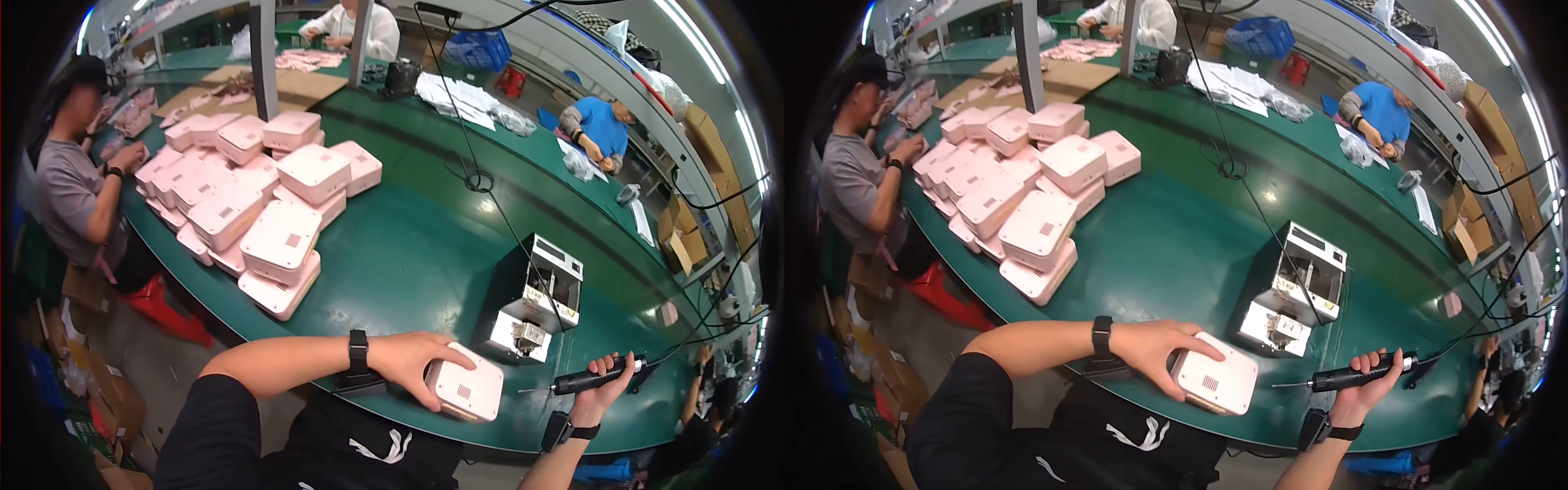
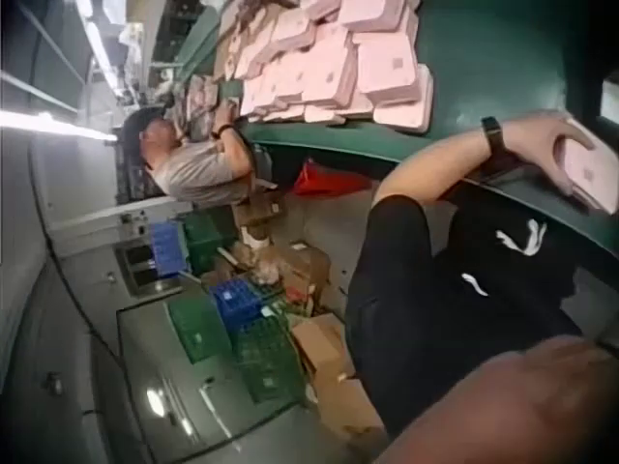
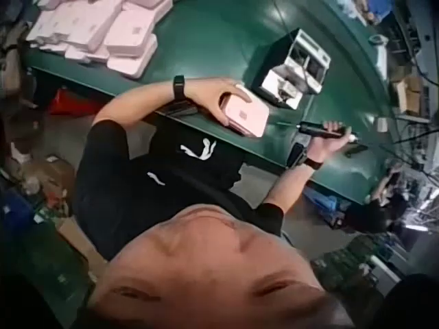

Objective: The person picks up a pink device, drives screws into its base with a power screwdriver, and sets it aside. They then retrieve a motor from a shelf, use the power screwdriver on it, and set it down before repeating the process with another pink device.

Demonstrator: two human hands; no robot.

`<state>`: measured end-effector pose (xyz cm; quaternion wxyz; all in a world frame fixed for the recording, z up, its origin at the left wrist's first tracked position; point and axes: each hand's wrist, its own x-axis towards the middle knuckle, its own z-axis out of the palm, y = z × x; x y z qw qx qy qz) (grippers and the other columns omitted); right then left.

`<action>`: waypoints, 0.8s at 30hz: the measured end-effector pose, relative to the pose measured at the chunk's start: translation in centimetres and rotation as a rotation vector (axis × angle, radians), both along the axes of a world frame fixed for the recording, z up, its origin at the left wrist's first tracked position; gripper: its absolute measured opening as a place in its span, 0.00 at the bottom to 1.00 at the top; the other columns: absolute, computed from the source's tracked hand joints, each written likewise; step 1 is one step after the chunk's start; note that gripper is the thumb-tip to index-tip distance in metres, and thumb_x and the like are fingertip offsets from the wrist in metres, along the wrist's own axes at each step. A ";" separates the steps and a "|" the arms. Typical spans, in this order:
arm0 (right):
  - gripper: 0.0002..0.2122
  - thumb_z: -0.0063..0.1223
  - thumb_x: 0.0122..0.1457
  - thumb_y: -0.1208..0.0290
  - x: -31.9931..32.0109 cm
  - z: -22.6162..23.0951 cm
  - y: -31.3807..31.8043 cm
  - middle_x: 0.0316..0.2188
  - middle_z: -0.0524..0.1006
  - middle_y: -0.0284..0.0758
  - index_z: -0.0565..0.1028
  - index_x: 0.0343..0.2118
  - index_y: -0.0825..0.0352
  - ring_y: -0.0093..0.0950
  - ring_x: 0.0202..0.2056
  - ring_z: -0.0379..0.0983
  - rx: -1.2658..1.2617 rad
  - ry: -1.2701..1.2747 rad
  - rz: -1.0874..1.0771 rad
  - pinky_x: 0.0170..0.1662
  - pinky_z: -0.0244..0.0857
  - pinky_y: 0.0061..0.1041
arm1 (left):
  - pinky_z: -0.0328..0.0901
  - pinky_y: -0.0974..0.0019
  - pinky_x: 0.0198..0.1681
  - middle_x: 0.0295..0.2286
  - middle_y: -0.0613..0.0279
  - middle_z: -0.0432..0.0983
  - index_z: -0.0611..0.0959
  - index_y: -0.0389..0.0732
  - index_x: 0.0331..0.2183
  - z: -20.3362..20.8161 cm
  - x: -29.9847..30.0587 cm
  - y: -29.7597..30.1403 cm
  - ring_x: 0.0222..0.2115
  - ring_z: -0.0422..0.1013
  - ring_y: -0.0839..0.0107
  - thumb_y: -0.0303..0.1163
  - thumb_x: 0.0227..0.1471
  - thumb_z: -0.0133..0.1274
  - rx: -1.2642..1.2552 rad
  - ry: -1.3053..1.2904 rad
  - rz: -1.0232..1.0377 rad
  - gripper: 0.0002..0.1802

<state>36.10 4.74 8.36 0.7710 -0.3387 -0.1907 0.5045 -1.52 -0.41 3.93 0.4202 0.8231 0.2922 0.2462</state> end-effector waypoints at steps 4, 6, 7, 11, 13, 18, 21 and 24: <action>0.14 0.52 0.60 0.57 1.5 -2.6 1.3 0.16 0.61 0.25 0.66 0.27 0.62 0.17 0.14 0.56 -0.049 0.089 0.023 0.18 0.55 0.16 | 0.63 0.62 0.53 0.49 0.51 0.68 0.71 0.50 0.57 1.4 -1.8 -1.9 0.51 0.67 0.57 0.44 0.41 0.66 -0.372 0.027 -0.043 0.40; 0.15 0.52 0.59 0.56 2.0 -3.5 1.8 0.16 0.61 0.25 0.66 0.27 0.62 0.17 0.14 0.56 -0.071 0.112 0.020 0.18 0.54 0.17 | 0.62 0.64 0.56 0.53 0.51 0.67 0.70 0.48 0.57 0.0 -3.3 -3.6 0.53 0.66 0.59 0.45 0.47 0.62 -0.738 -0.205 -0.014 0.37; 0.15 0.52 0.59 0.56 2.1 -3.9 2.1 0.16 0.61 0.25 0.66 0.27 0.62 0.17 0.14 0.56 -0.082 0.124 0.017 0.18 0.54 0.17 | 0.62 0.64 0.56 0.53 0.51 0.67 0.70 0.48 0.57 -0.9 -3.9 -4.5 0.53 0.66 0.59 0.45 0.47 0.62 -0.734 -0.184 -0.005 0.37; 0.14 0.52 0.59 0.55 2.2 -5.6 2.3 0.15 0.61 0.24 0.67 0.27 0.61 0.17 0.14 0.56 -0.133 0.127 0.048 0.18 0.54 0.17 | 0.65 0.62 0.53 0.55 0.51 0.65 0.63 0.41 0.60 -1.9 -4.7 -4.7 0.51 0.68 0.54 0.51 0.59 0.47 -1.094 -0.689 0.188 0.35; 0.14 0.52 0.59 0.55 2.3 -5.9 2.1 0.15 0.61 0.24 0.67 0.27 0.61 0.17 0.14 0.56 -0.136 0.128 0.052 0.18 0.54 0.18 | 0.65 0.59 0.54 0.56 0.51 0.64 0.58 0.41 0.62 -1.6 -4.9 -3.3 0.51 0.68 0.51 0.56 0.61 0.39 -1.385 -1.080 0.196 0.37; 0.14 0.52 0.59 0.55 1.7 -5.0 1.4 0.15 0.61 0.24 0.67 0.27 0.60 0.18 0.14 0.56 -0.125 0.119 0.077 0.18 0.55 0.19 | 0.64 0.57 0.55 0.56 0.50 0.62 0.56 0.41 0.62 -3.4 -3.1 5.6 0.51 0.67 0.48 0.59 0.61 0.36 -1.137 -1.149 0.510 0.39; 0.14 0.52 0.59 0.55 1.6 -5.4 0.9 0.15 0.62 0.25 0.67 0.27 0.60 0.18 0.14 0.56 -0.120 0.128 0.088 0.19 0.55 0.20 | 0.65 0.58 0.55 0.56 0.50 0.63 0.58 0.40 0.61 -2.5 -2.1 10.5 0.51 0.68 0.49 0.53 0.62 0.40 -0.879 -1.100 0.775 0.35; 0.14 0.52 0.59 0.54 2.0 -5.8 1.4 0.15 0.62 0.26 0.66 0.28 0.60 0.19 0.14 0.56 -0.112 0.132 0.107 0.19 0.56 0.21 | 0.65 0.59 0.54 0.55 0.49 0.63 0.61 0.39 0.60 -1.4 -0.9 10.3 0.52 0.67 0.52 0.45 0.61 0.46 -0.599 -0.872 0.895 0.32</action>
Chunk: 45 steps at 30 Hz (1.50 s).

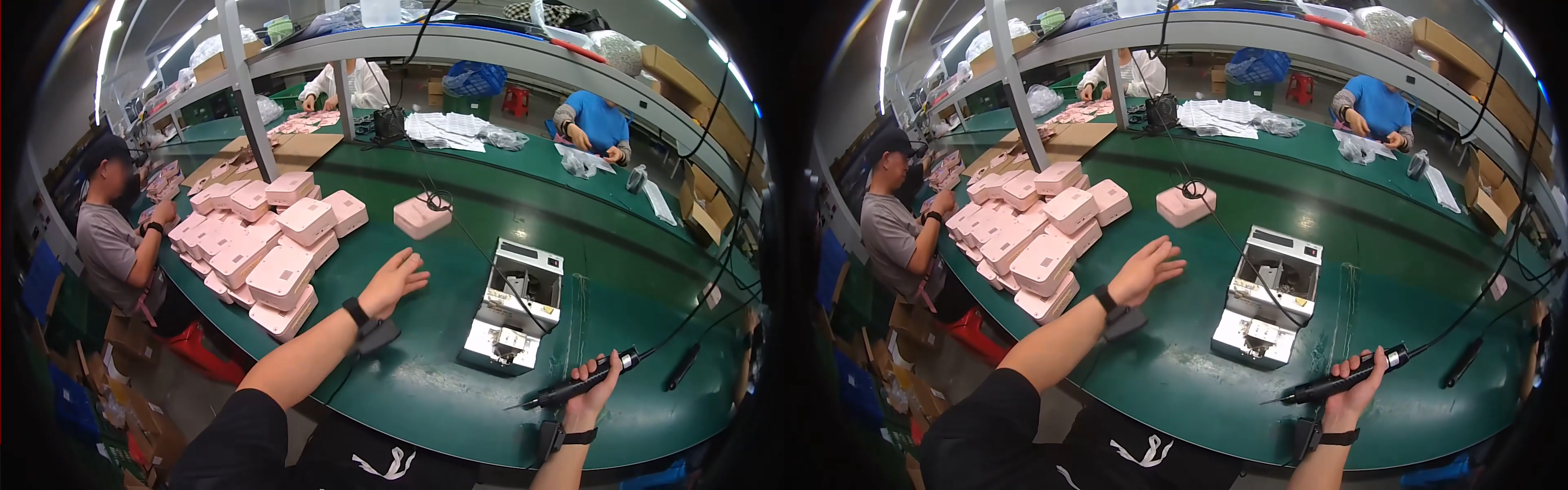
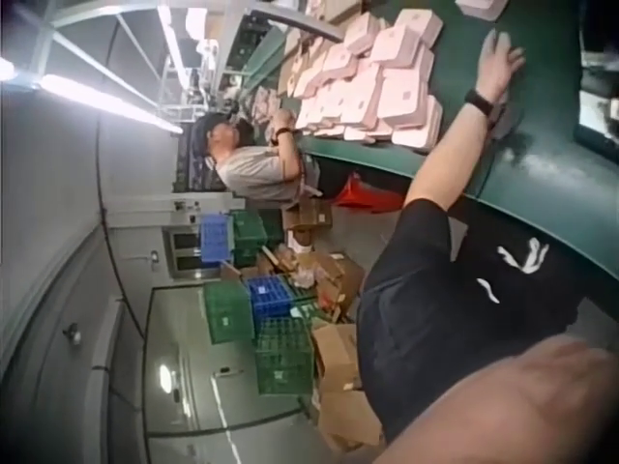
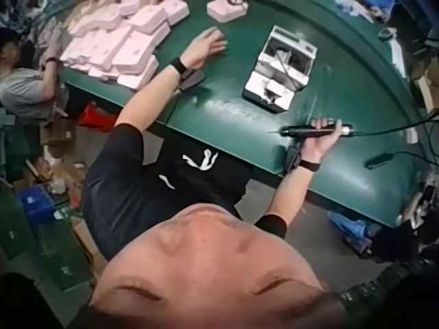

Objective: The person picks up a pink device, drives screws into its base with a power screwdriver, and sets it aside. They then retrieve a motor from a shelf, use the power screwdriver on it, and set it down before repeating the process with another pink device.

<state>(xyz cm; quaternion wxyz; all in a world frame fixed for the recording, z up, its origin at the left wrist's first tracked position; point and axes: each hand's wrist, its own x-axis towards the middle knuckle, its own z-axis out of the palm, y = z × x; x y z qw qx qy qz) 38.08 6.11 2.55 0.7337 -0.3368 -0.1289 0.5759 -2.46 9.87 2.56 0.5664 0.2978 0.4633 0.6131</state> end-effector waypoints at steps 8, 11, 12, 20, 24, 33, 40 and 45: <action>0.14 0.52 0.59 0.55 -0.6 0.4 -0.6 0.15 0.61 0.25 0.67 0.28 0.60 0.18 0.14 0.57 -0.047 -0.013 0.020 0.19 0.56 0.19 | 0.62 0.55 0.52 0.51 0.43 0.65 0.71 0.38 0.53 5.7 -4.9 -12.8 0.51 0.64 0.46 0.38 0.43 0.65 0.391 1.808 0.625 0.36; 0.14 0.52 0.59 0.55 -0.9 0.3 -0.6 0.16 0.62 0.25 0.66 0.28 0.61 0.17 0.15 0.57 -0.029 -0.036 0.015 0.19 0.56 0.19 | 0.61 0.53 0.54 0.51 0.43 0.65 0.73 0.37 0.51 6.2 -7.4 -15.6 0.51 0.63 0.46 0.40 0.40 0.67 0.098 1.984 0.796 0.37; 0.14 0.52 0.59 0.55 -1.2 0.2 -0.5 0.16 0.62 0.25 0.66 0.28 0.61 0.17 0.15 0.57 -0.031 -0.035 0.030 0.19 0.56 0.19 | 0.61 0.52 0.54 0.52 0.43 0.64 0.74 0.37 0.50 5.9 -8.2 -16.2 0.52 0.62 0.46 0.40 0.38 0.67 0.054 1.954 0.759 0.37; 0.14 0.53 0.59 0.55 -1.4 0.1 -0.5 0.16 0.62 0.25 0.67 0.28 0.60 0.17 0.15 0.57 -0.032 -0.049 0.012 0.20 0.56 0.19 | 0.61 0.51 0.55 0.52 0.45 0.65 0.78 0.41 0.47 4.1 -11.9 -17.1 0.53 0.62 0.45 0.36 0.33 0.69 0.102 1.789 0.629 0.35; 0.14 0.52 0.59 0.55 -1.2 -0.2 -0.4 0.15 0.62 0.25 0.67 0.27 0.60 0.18 0.15 0.57 -0.065 -0.027 0.016 0.20 0.56 0.19 | 0.62 0.51 0.55 0.51 0.46 0.66 0.80 0.42 0.46 5.5 -9.4 -17.6 0.52 0.64 0.45 0.33 0.32 0.69 0.352 1.768 0.450 0.32; 0.15 0.53 0.59 0.53 -1.1 -0.5 -0.3 0.15 0.61 0.25 0.68 0.28 0.61 0.19 0.15 0.56 -0.077 -0.062 0.051 0.20 0.55 0.21 | 0.62 0.52 0.56 0.52 0.46 0.65 0.79 0.45 0.47 3.4 2.0 -14.6 0.54 0.63 0.46 0.36 0.36 0.68 0.914 1.332 -0.426 0.32; 0.15 0.46 0.62 0.53 -3.5 6.7 -4.0 0.16 0.63 0.27 0.67 0.31 0.62 0.21 0.15 0.57 0.233 -0.355 -0.071 0.22 0.56 0.23 | 0.64 0.52 0.53 0.54 0.45 0.62 0.76 0.47 0.51 3.5 4.6 -10.4 0.53 0.64 0.47 0.47 0.34 0.70 1.048 1.268 -0.753 0.40; 0.14 0.39 0.64 0.56 -8.0 12.8 -5.2 0.17 0.64 0.29 0.66 0.34 0.63 0.21 0.14 0.59 0.521 -0.544 0.011 0.22 0.57 0.24 | 0.66 0.54 0.50 0.53 0.46 0.62 0.76 0.48 0.51 2.0 4.7 -9.8 0.51 0.65 0.48 0.47 0.33 0.70 0.917 1.206 -0.740 0.41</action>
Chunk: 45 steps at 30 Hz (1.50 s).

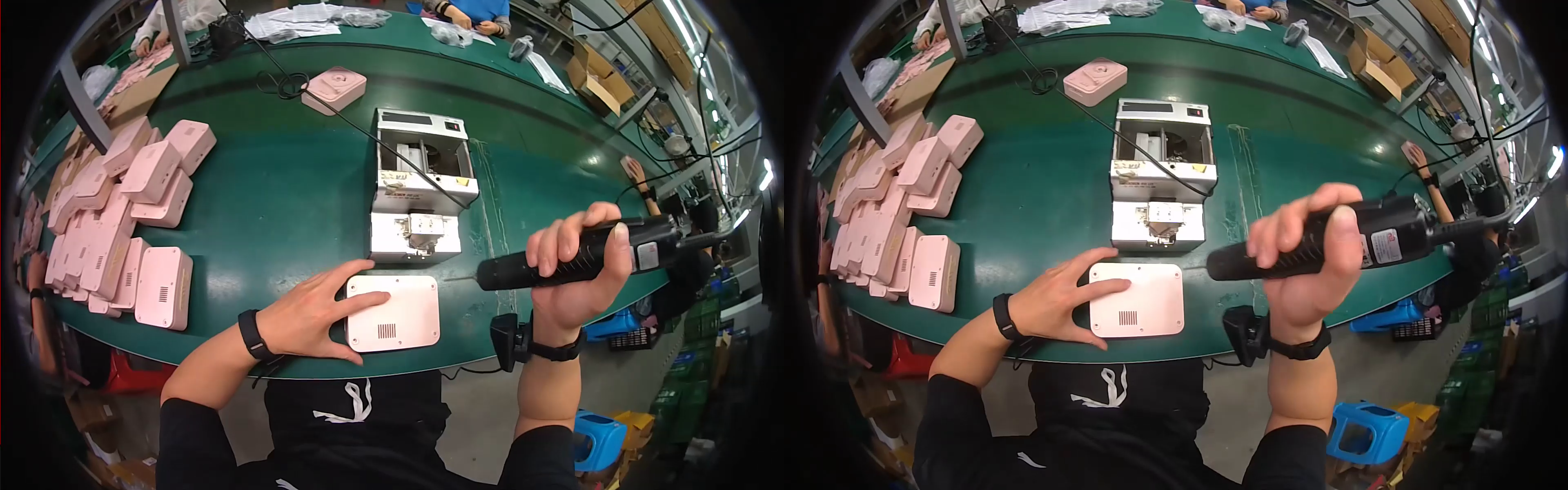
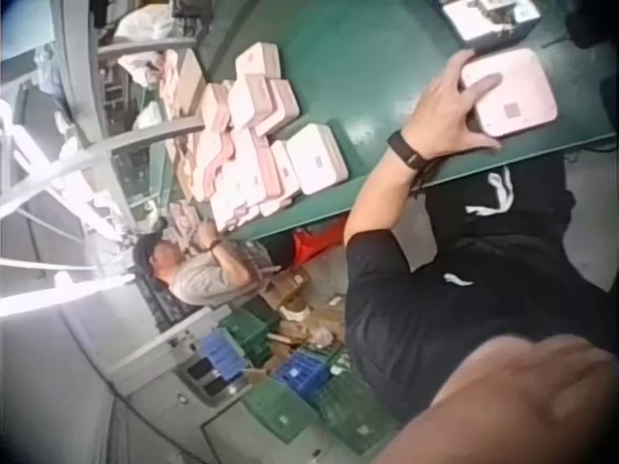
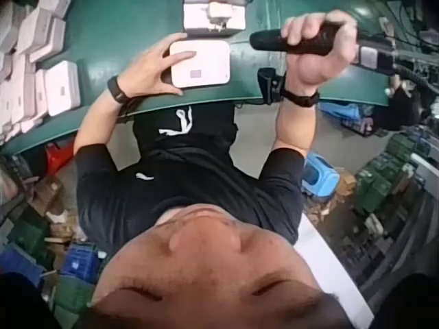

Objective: The person picks up a pink device, drives screws into its base with a power screwdriver, and sets it aside. They then retrieve a motor from a shelf, use the power screwdriver on it, and set it down before repeating the process with another pink device.

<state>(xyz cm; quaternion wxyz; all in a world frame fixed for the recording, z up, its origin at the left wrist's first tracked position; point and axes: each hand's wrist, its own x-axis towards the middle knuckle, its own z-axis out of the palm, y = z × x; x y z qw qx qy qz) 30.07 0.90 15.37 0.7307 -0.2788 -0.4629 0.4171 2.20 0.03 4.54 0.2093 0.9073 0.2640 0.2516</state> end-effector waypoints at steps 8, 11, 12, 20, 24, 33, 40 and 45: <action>0.12 0.40 0.64 0.59 -5.2 1.1 4.3 0.16 0.64 0.31 0.65 0.35 0.64 0.23 0.14 0.60 0.010 -0.281 0.004 0.21 0.59 0.27 | 0.69 0.57 0.46 0.50 0.49 0.63 0.74 0.52 0.54 -1.2 -1.0 -0.2 0.47 0.68 0.51 0.42 0.32 0.70 -0.161 -0.061 0.069 0.43; 0.11 0.40 0.63 0.60 -5.9 0.8 5.3 0.16 0.64 0.32 0.65 0.36 0.64 0.24 0.14 0.60 0.002 -0.451 0.016 0.22 0.60 0.27 | 0.68 0.56 0.46 0.50 0.50 0.63 0.74 0.53 0.54 -1.5 -1.5 0.0 0.46 0.69 0.51 0.42 0.32 0.70 -0.149 -0.076 0.068 0.43; 0.11 0.41 0.63 0.60 -6.0 0.6 5.1 0.16 0.64 0.32 0.65 0.36 0.64 0.24 0.14 0.61 -0.031 -0.438 0.047 0.22 0.60 0.27 | 0.68 0.56 0.46 0.50 0.50 0.63 0.74 0.53 0.54 -1.5 -1.6 0.0 0.46 0.69 0.51 0.42 0.32 0.70 -0.152 -0.084 0.074 0.43; 0.11 0.42 0.62 0.60 -4.8 -0.4 2.6 0.16 0.64 0.32 0.65 0.35 0.64 0.24 0.14 0.61 -0.083 -0.348 0.119 0.21 0.60 0.28 | 0.68 0.56 0.46 0.50 0.50 0.64 0.74 0.53 0.53 -2.2 -1.8 0.0 0.46 0.68 0.51 0.43 0.32 0.70 -0.131 -0.105 0.082 0.42; 0.11 0.41 0.62 0.59 -4.4 -1.7 2.3 0.16 0.64 0.32 0.64 0.36 0.63 0.23 0.14 0.60 -0.077 -0.339 0.108 0.21 0.60 0.28 | 0.68 0.56 0.46 0.50 0.49 0.64 0.75 0.52 0.53 -2.4 -1.8 0.3 0.47 0.68 0.51 0.43 0.32 0.70 -0.138 -0.115 0.075 0.42; 0.13 0.40 0.62 0.57 -3.6 -3.7 2.5 0.17 0.64 0.31 0.63 0.34 0.62 0.23 0.13 0.59 -0.038 -0.272 0.186 0.21 0.59 0.27 | 0.68 0.57 0.47 0.49 0.50 0.65 0.75 0.53 0.53 -2.4 -1.6 0.7 0.47 0.68 0.52 0.41 0.30 0.70 -0.148 -0.118 0.082 0.43; 0.13 0.40 0.62 0.57 -4.1 -2.8 2.3 0.17 0.65 0.32 0.64 0.35 0.63 0.23 0.14 0.59 -0.062 -0.352 0.155 0.21 0.59 0.28 | 0.68 0.57 0.47 0.50 0.50 0.65 0.75 0.53 0.53 -2.3 -1.6 0.3 0.47 0.68 0.51 0.41 0.31 0.70 -0.131 -0.132 0.091 0.42; 0.12 0.40 0.62 0.59 -4.5 0.0 2.5 0.17 0.65 0.32 0.65 0.36 0.64 0.24 0.14 0.60 0.011 -0.279 0.141 0.22 0.60 0.29 | 0.68 0.56 0.47 0.50 0.50 0.65 0.75 0.54 0.53 -2.4 -1.7 0.3 0.47 0.68 0.52 0.42 0.31 0.70 -0.134 -0.131 0.080 0.42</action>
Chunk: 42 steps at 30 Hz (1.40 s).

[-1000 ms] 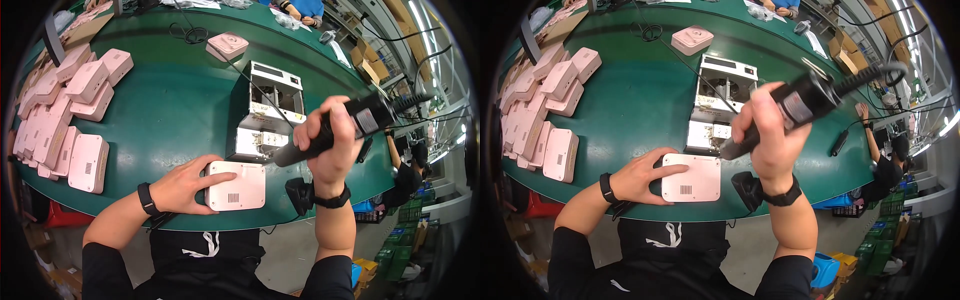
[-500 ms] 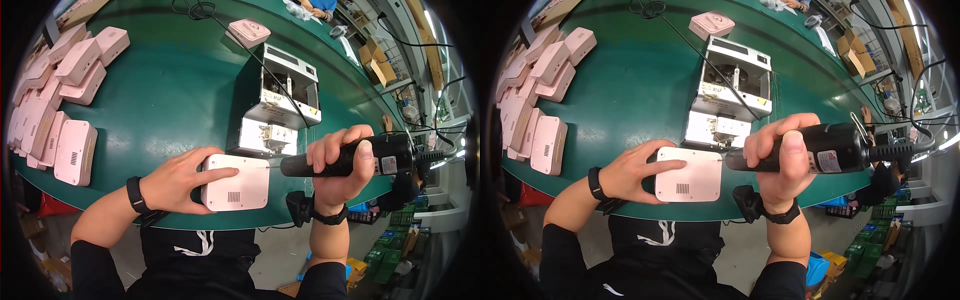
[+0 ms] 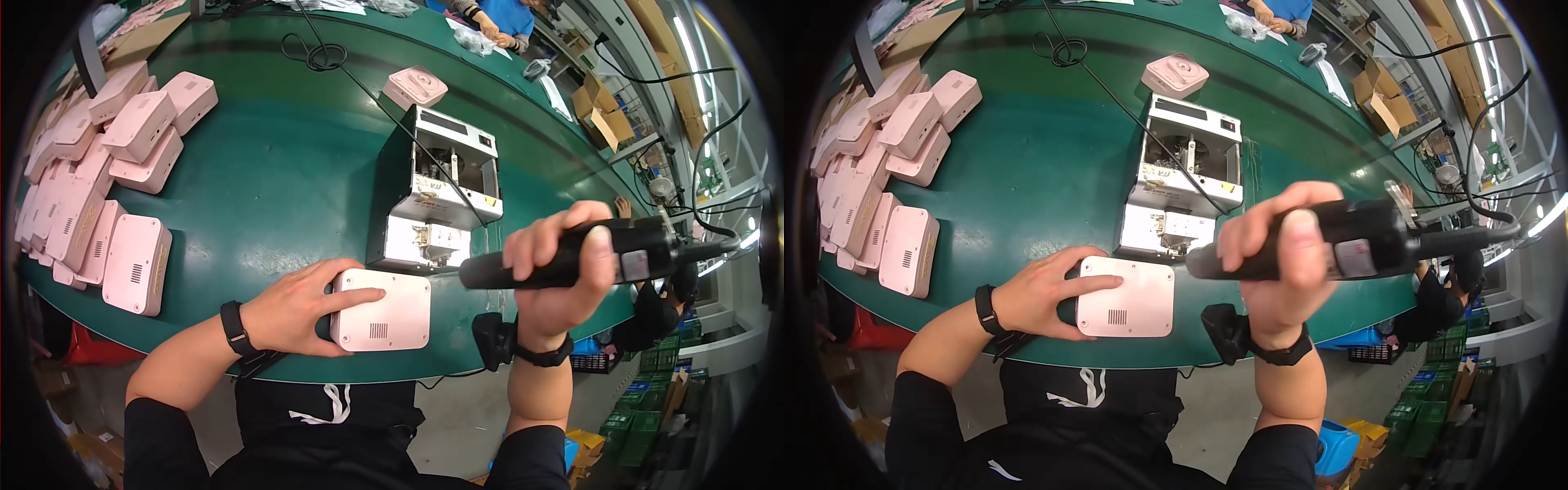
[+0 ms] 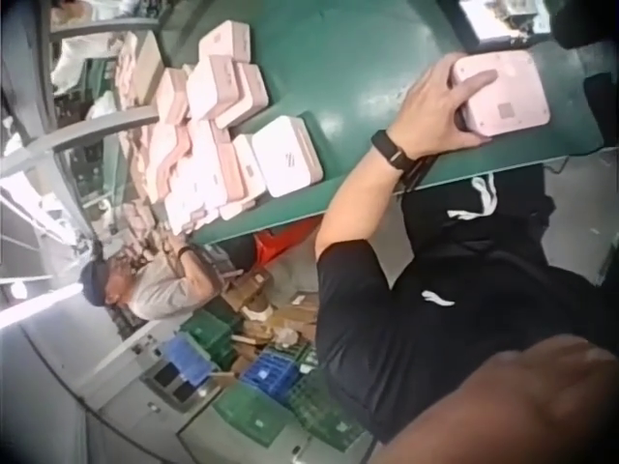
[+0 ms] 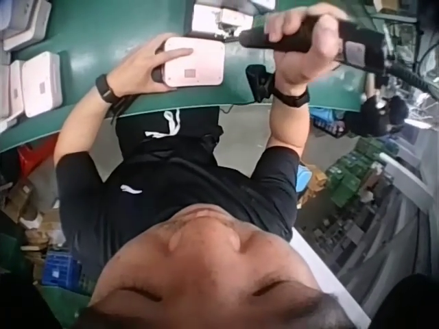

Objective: The person picks up a pink device, drives screws into its base with a power screwdriver, and sets it aside. They then retrieve a motor from a shelf, use the power screwdriver on it, and set it down before repeating the process with another pink device.

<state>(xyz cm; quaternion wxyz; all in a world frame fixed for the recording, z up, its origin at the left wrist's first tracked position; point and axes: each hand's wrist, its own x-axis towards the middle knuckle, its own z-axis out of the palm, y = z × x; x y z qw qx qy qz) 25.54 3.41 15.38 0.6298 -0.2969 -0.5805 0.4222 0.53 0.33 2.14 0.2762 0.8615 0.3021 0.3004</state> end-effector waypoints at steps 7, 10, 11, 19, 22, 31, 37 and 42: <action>0.12 0.38 0.63 0.59 -0.8 0.2 1.9 0.16 0.65 0.32 0.65 0.36 0.64 0.24 0.14 0.61 -0.003 -0.019 -0.107 0.22 0.61 0.28 | 0.67 0.56 0.48 0.50 0.51 0.64 0.74 0.54 0.54 0.2 -0.1 -0.3 0.47 0.68 0.52 0.43 0.32 0.70 -0.005 0.002 0.001 0.43; 0.13 0.38 0.63 0.58 -0.8 0.2 1.9 0.16 0.65 0.32 0.65 0.37 0.64 0.24 0.13 0.61 -0.030 -0.059 -0.079 0.22 0.61 0.28 | 0.67 0.56 0.48 0.50 0.50 0.64 0.74 0.54 0.54 0.1 0.0 -0.2 0.47 0.68 0.52 0.43 0.32 0.70 0.006 0.011 -0.005 0.43; 0.13 0.38 0.63 0.57 -1.0 0.2 1.4 0.16 0.65 0.32 0.64 0.37 0.64 0.24 0.13 0.61 -0.031 -0.037 -0.041 0.22 0.61 0.28 | 0.67 0.56 0.48 0.50 0.50 0.64 0.74 0.54 0.54 0.1 0.0 -0.2 0.47 0.68 0.52 0.43 0.32 0.70 0.001 0.010 0.000 0.43; 0.14 0.38 0.63 0.56 -2.8 -0.2 0.0 0.16 0.65 0.32 0.64 0.36 0.64 0.24 0.13 0.61 -0.035 0.020 0.115 0.22 0.61 0.28 | 0.67 0.56 0.48 0.50 0.50 0.65 0.74 0.54 0.54 -0.1 -0.2 0.0 0.47 0.68 0.52 0.42 0.32 0.70 -0.004 -0.020 -0.010 0.43; 0.14 0.38 0.62 0.55 -3.0 -0.6 0.3 0.16 0.65 0.32 0.64 0.37 0.64 0.24 0.13 0.61 -0.052 -0.010 0.131 0.22 0.61 0.28 | 0.66 0.56 0.48 0.49 0.50 0.65 0.74 0.53 0.54 -0.1 -0.1 0.0 0.47 0.68 0.52 0.42 0.32 0.70 0.017 -0.026 -0.018 0.43; 0.13 0.40 0.62 0.57 -3.6 -2.3 1.2 0.16 0.65 0.34 0.63 0.36 0.63 0.25 0.13 0.61 -0.084 -0.039 0.191 0.22 0.61 0.29 | 0.66 0.56 0.49 0.49 0.50 0.65 0.74 0.52 0.53 -0.1 -0.2 0.2 0.48 0.67 0.52 0.43 0.33 0.69 -0.032 -0.033 -0.021 0.41; 0.12 0.40 0.62 0.58 -3.6 -2.6 1.4 0.16 0.65 0.34 0.62 0.34 0.63 0.25 0.13 0.61 -0.091 -0.013 0.190 0.21 0.61 0.29 | 0.66 0.56 0.50 0.51 0.50 0.63 0.73 0.53 0.55 -0.1 -0.2 0.2 0.49 0.66 0.51 0.41 0.31 0.69 -0.041 0.003 -0.017 0.44; 0.12 0.40 0.62 0.59 -3.8 -2.4 0.9 0.16 0.65 0.33 0.63 0.35 0.63 0.25 0.13 0.61 -0.098 -0.012 0.102 0.21 0.61 0.29 | 0.66 0.56 0.50 0.51 0.50 0.63 0.72 0.54 0.55 -0.2 -0.2 0.3 0.50 0.66 0.51 0.41 0.30 0.69 0.002 0.004 -0.015 0.46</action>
